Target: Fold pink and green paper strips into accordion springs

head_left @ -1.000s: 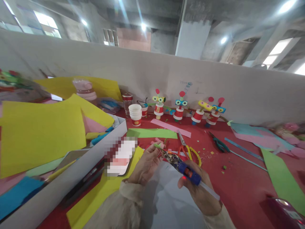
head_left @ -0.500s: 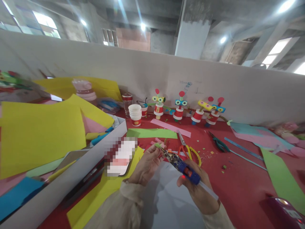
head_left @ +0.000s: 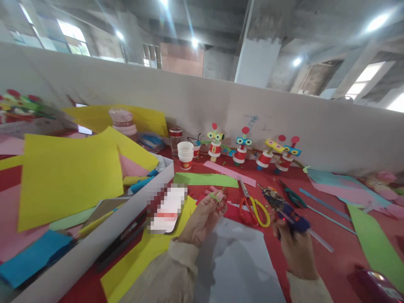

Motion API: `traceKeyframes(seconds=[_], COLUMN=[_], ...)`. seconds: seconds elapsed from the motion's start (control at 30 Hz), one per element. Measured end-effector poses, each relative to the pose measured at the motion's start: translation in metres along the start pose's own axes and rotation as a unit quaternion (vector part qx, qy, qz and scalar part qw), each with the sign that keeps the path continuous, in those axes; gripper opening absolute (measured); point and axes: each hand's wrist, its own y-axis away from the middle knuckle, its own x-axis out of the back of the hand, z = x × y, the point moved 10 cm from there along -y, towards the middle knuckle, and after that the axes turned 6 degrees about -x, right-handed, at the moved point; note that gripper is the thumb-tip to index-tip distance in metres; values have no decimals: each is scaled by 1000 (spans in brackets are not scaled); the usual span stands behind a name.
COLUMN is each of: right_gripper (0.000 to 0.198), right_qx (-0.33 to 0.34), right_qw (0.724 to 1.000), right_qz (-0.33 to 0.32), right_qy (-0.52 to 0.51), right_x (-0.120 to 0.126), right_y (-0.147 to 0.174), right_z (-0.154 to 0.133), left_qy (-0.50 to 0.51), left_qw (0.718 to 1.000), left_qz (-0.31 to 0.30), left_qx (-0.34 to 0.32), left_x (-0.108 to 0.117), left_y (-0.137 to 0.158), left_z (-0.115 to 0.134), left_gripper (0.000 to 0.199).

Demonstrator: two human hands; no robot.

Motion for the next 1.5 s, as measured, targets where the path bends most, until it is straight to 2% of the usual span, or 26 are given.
traceKeyframes(seconds=[0.07,0.13,0.27,0.4,0.57,0.87,1.1,1.5], right_gripper=[42,41,42,37,34,33,33,29], right_qx=[-18,-26,-3,48,76,111,117,118], right_qw=[1000,999,993,994,988,986,988,986], right_qz=[14,0,-83,-86,-126,-128,-100,-114], right_qy=[-15,-45,-78,-54,-42,1,30,41], right_x=[10,9,-20,-39,-56,-59,-53,-53], right_y=[0,7,36,59,62,59,58,59], right_z=[2,-1,-19,-42,-61,-80,-81,-82], left_qy=[16,28,34,22,11,11,14,6], left_qw=[1000,999,999,998,998,999,998,998], left_qz=[-21,-36,-39,-49,-62,-50,-54,-59], left_qx=[1,-5,-14,-13,-11,-5,-10,-10], left_x=[-5,-8,-8,-11,-20,-19,-17,-20], left_y=[2,3,3,3,7,8,8,8], left_z=[2,5,10,11,13,13,12,14], left_gripper=[38,41,42,41,44,35,37,35])
